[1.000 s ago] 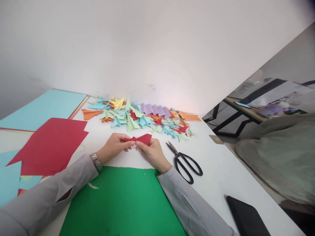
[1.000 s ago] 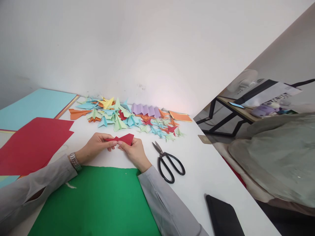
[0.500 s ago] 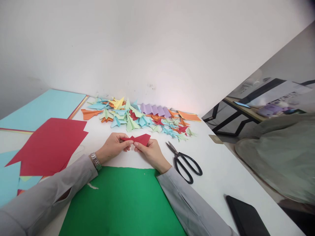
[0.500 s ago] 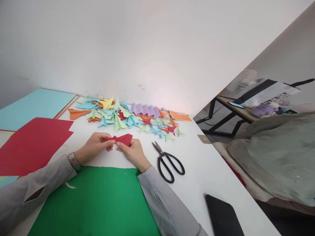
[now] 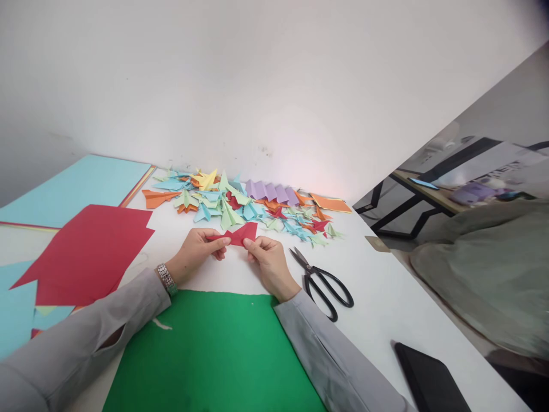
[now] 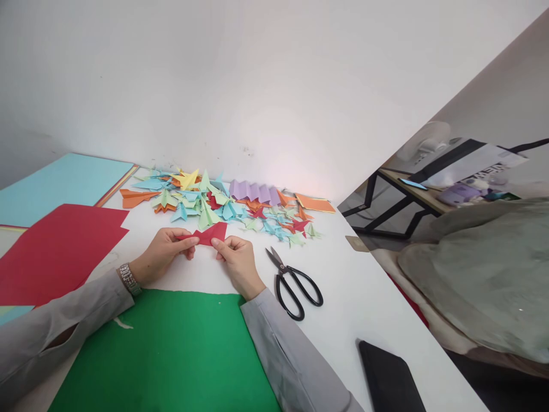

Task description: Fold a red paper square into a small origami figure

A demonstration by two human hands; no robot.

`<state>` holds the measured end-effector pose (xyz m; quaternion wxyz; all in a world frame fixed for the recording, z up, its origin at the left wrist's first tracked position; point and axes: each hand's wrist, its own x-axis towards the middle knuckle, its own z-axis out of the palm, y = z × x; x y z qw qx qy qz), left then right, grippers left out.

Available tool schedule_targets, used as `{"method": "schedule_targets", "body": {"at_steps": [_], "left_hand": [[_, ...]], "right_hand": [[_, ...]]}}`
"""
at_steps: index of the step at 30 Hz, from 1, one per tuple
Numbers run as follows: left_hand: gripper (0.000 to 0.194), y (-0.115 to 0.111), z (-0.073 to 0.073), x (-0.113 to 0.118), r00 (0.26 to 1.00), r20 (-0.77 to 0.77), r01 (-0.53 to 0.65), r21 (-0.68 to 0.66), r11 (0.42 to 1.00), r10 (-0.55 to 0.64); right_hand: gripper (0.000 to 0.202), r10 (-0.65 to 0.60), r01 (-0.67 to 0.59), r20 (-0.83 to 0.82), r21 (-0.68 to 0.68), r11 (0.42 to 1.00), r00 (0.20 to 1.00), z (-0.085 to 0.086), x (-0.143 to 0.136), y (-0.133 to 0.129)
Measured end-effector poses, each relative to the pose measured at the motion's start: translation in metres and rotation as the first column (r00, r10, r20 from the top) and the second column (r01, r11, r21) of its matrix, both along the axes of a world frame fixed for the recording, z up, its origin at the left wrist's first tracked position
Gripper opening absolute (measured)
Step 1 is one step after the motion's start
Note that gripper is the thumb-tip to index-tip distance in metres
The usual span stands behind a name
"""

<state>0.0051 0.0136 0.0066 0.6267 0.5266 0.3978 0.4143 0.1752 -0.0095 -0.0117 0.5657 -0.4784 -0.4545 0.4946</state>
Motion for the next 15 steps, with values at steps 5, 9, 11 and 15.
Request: {"method": "schedule_targets", "body": {"at_steps": [5,9,11,15], "left_hand": [[0.029,0.0005,0.0007,0.0012,0.999,0.048,-0.015,-0.056,0.998,0.018],[0.028,0.0031,-0.0009,-0.0002,0.989,0.126,-0.071,-0.095,0.993,0.083],[0.028,0.0044,-0.0017,-0.0009,0.98,0.164,-0.098,-0.113,0.989,0.115],[0.028,0.0052,-0.0036,-0.0005,0.99,0.121,-0.065,-0.09,0.994,0.076]], "right_hand": [[0.041,0.004,-0.004,-0.033,0.002,1.0,0.999,0.0004,-0.0016,0.0004],[0.042,-0.047,0.046,-0.138,-0.015,0.999,0.989,0.0003,0.0006,0.0028],[0.04,-0.076,0.068,-0.233,-0.04,0.997,0.97,0.0002,0.0023,0.0042],[0.031,-0.055,0.045,-0.326,-0.039,0.998,0.944,0.0007,0.0034,0.0049]]}}
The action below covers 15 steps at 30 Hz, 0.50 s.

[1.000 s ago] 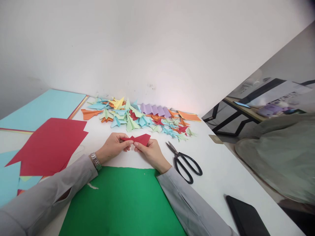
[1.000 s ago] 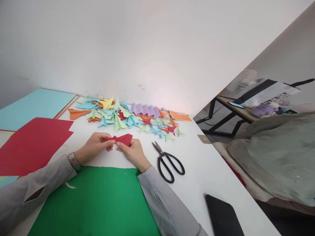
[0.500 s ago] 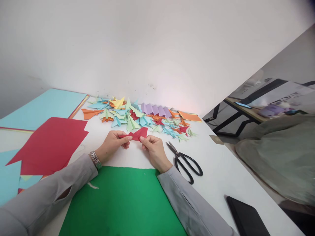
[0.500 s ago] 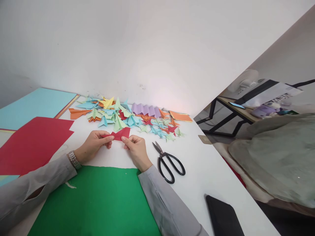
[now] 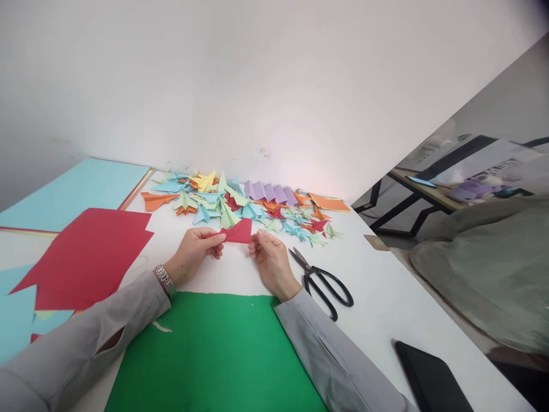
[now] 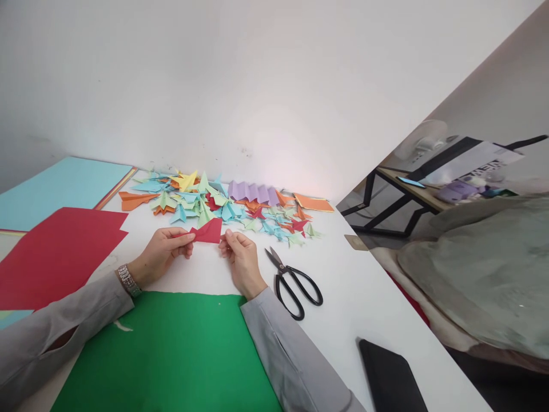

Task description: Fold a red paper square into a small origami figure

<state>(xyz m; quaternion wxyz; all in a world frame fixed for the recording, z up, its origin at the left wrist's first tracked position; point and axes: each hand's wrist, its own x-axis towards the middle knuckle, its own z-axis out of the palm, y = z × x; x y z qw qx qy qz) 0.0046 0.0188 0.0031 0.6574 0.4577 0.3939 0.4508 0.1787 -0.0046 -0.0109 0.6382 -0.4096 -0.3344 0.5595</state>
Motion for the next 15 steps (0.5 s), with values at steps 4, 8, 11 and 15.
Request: {"method": "schedule_targets", "body": {"at_steps": [4,8,11,15], "left_hand": [[0.027,-0.0005,-0.0027,0.0004,0.995,-0.095,0.03,0.047,0.998,-0.026],[0.025,-0.0005,-0.004,-0.0001,0.968,-0.239,0.105,0.131,0.986,-0.071],[0.026,0.0001,-0.0041,-0.0002,0.951,-0.297,0.136,0.16,0.978,-0.084],[0.027,0.0023,-0.0054,-0.0008,0.951,-0.297,0.139,0.161,0.977,-0.087]], "right_hand": [[0.044,0.03,-0.03,-0.004,0.019,0.999,1.0,0.001,-0.0003,-0.0013],[0.065,0.07,-0.074,0.063,0.061,0.995,0.996,0.0014,-0.0015,-0.0029],[0.07,0.078,-0.094,0.134,0.119,0.988,0.988,0.0013,-0.0037,-0.0037],[0.067,0.054,-0.089,0.173,0.2,0.976,0.983,-0.0009,-0.0061,-0.0024]]}}
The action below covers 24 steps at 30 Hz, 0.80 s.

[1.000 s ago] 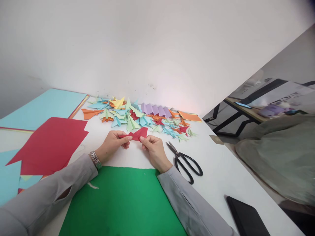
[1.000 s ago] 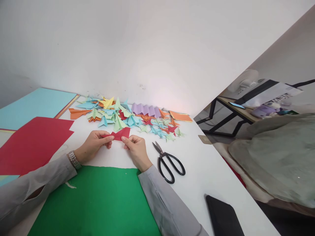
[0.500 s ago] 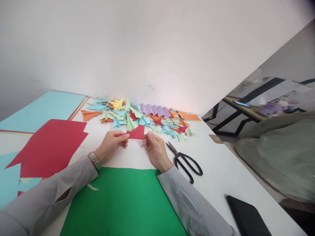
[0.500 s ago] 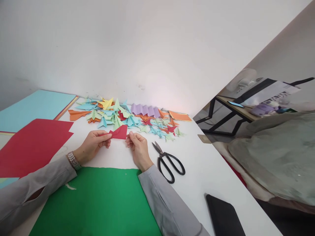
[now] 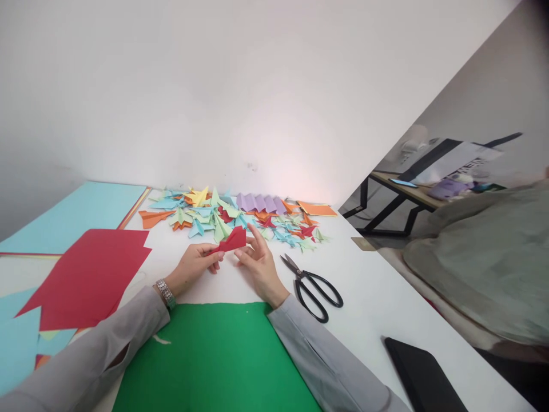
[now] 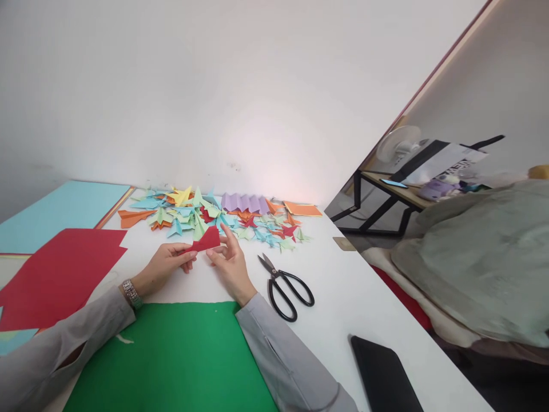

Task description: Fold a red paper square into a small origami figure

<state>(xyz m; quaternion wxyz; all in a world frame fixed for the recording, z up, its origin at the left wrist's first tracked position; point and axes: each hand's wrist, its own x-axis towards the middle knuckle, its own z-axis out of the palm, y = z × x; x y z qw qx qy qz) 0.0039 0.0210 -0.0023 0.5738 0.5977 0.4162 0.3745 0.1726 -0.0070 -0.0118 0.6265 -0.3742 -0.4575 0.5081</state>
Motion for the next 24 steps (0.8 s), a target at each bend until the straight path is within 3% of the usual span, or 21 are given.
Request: {"method": "schedule_targets", "body": {"at_steps": [5,7,9,13,16,24], "left_hand": [[0.028,0.001,0.0,-0.001,1.0,-0.023,0.017,0.007,1.0,-0.017],[0.045,0.0,0.001,-0.002,0.999,0.022,-0.027,0.013,1.0,0.027],[0.056,-0.001,0.001,-0.003,0.993,0.102,-0.059,0.041,0.997,0.055],[0.039,0.001,-0.005,-0.006,0.975,0.222,-0.043,0.066,0.997,0.027],[0.031,0.004,-0.01,-0.008,0.981,0.195,-0.001,0.041,0.999,-0.007],[0.028,0.001,-0.009,-0.004,0.982,0.182,-0.055,-0.009,0.998,0.056]], "right_hand": [[0.029,0.002,-0.008,0.091,0.059,0.998,0.996,-0.005,-0.002,0.005],[0.021,0.055,-0.065,0.17,0.05,0.997,0.984,-0.006,-0.003,0.006],[0.021,0.079,-0.096,0.236,0.062,0.993,0.968,-0.007,-0.004,0.006],[0.02,0.069,-0.099,0.315,0.079,0.992,0.947,-0.009,-0.005,0.007],[0.019,0.034,-0.076,0.397,0.091,0.993,0.917,-0.01,-0.005,0.006],[0.02,0.027,-0.063,0.418,0.072,0.995,0.908,-0.014,-0.006,0.004]]}}
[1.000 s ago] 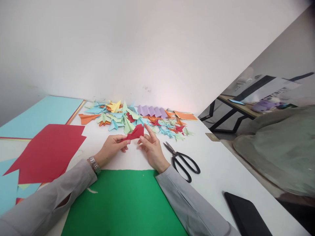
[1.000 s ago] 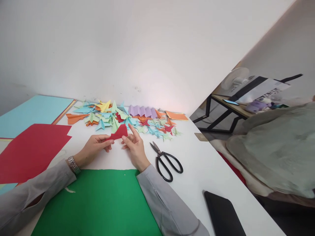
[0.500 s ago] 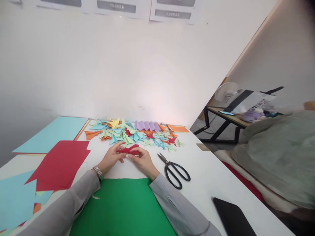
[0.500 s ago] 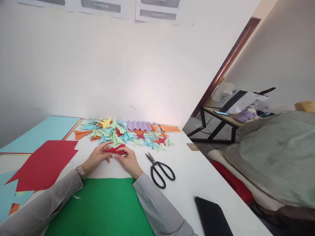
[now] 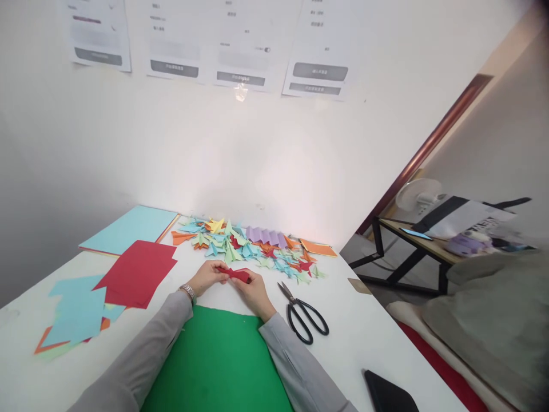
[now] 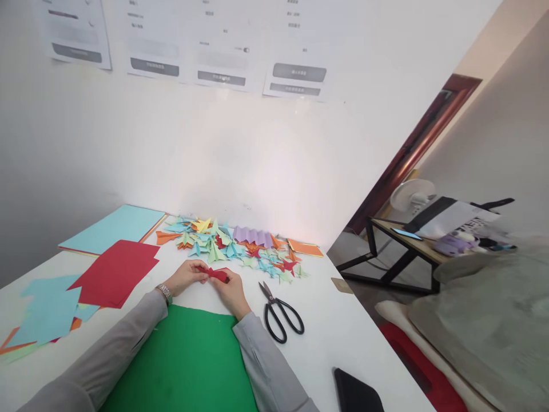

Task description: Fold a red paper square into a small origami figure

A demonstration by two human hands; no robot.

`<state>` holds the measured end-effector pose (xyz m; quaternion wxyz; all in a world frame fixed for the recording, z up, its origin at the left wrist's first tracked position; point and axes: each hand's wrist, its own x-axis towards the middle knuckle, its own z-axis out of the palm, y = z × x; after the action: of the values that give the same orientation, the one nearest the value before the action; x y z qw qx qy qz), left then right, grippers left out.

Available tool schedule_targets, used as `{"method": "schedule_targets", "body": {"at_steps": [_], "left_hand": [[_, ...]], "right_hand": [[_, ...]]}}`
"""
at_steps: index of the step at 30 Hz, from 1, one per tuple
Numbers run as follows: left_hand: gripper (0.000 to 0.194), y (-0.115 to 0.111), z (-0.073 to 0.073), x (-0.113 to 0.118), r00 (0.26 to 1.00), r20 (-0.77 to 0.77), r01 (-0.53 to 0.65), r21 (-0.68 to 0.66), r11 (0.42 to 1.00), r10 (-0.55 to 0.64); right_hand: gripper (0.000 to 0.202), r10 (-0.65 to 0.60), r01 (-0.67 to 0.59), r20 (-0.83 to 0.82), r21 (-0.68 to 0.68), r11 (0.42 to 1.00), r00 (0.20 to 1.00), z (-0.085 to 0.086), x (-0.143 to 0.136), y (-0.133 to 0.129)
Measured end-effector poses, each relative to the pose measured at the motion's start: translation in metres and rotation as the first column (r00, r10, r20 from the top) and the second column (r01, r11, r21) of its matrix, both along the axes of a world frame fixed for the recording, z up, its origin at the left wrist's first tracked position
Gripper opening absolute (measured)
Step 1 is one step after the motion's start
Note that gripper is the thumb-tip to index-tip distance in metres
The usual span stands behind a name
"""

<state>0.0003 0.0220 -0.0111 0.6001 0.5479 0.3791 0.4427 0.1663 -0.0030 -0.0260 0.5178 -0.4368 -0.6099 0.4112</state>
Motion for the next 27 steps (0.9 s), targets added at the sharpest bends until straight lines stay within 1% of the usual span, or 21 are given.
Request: {"method": "schedule_targets", "body": {"at_steps": [3,5,8,10,12,14,16,19,22,24,26,27], "left_hand": [[0.023,-0.001,-0.001,0.001,1.0,-0.01,-0.005,-0.01,1.0,0.005],[0.023,-0.001,-0.003,0.001,1.0,-0.017,-0.009,-0.023,1.0,0.008],[0.021,0.0,-0.005,0.003,1.0,-0.019,-0.007,-0.043,0.999,0.006],[0.017,0.002,-0.005,0.005,1.0,-0.014,-0.008,-0.06,0.998,0.007],[0.015,0.003,-0.004,0.007,1.0,-0.009,-0.008,-0.074,0.997,0.007],[0.015,0.004,-0.003,0.008,1.0,-0.007,-0.01,-0.086,0.996,0.01],[0.016,0.005,-0.002,0.01,1.0,-0.007,-0.025,-0.092,0.995,0.024],[0.024,0.005,0.001,0.013,0.999,-0.002,-0.047,-0.087,0.995,0.047],[0.031,0.001,0.006,0.015,0.994,0.071,-0.083,-0.055,0.995,0.087],[0.035,-0.001,0.009,0.017,0.995,0.071,-0.063,-0.068,0.996,0.068],[0.039,-0.003,0.011,0.016,0.998,0.068,-0.012,-0.089,0.996,0.019],[0.04,-0.003,0.011,0.016,0.997,0.073,-0.009,-0.097,0.995,0.016]], "right_hand": [[0.018,-0.007,0.006,0.04,0.021,1.0,0.999,0.0,-0.001,0.0],[0.017,-0.008,0.007,0.048,0.01,1.0,0.999,0.0,-0.001,0.0],[0.017,-0.01,0.01,0.011,-0.01,1.0,1.0,0.001,0.0,0.003],[0.019,-0.034,0.034,-0.009,-0.048,0.998,0.999,0.002,-0.001,0.004],[0.02,-0.034,0.032,-0.034,-0.051,0.998,0.999,0.002,-0.003,0.005],[0.021,-0.07,0.067,-0.063,-0.057,0.996,0.996,0.003,-0.006,0.006],[0.021,-0.11,0.104,-0.092,-0.069,0.992,0.99,0.004,-0.009,0.006],[0.019,-0.114,0.101,-0.149,-0.092,0.991,0.982,0.007,-0.01,0.006],[0.019,-0.144,0.115,-0.22,-0.139,0.984,0.965,0.011,-0.008,0.004],[0.019,-0.178,0.137,-0.263,-0.165,0.977,0.948,0.014,-0.006,0.002],[0.02,-0.171,0.123,-0.297,-0.175,0.977,0.939,0.017,-0.005,0.002],[0.02,-0.163,0.11,-0.315,-0.18,0.978,0.935,0.017,-0.004,0.001]]}}
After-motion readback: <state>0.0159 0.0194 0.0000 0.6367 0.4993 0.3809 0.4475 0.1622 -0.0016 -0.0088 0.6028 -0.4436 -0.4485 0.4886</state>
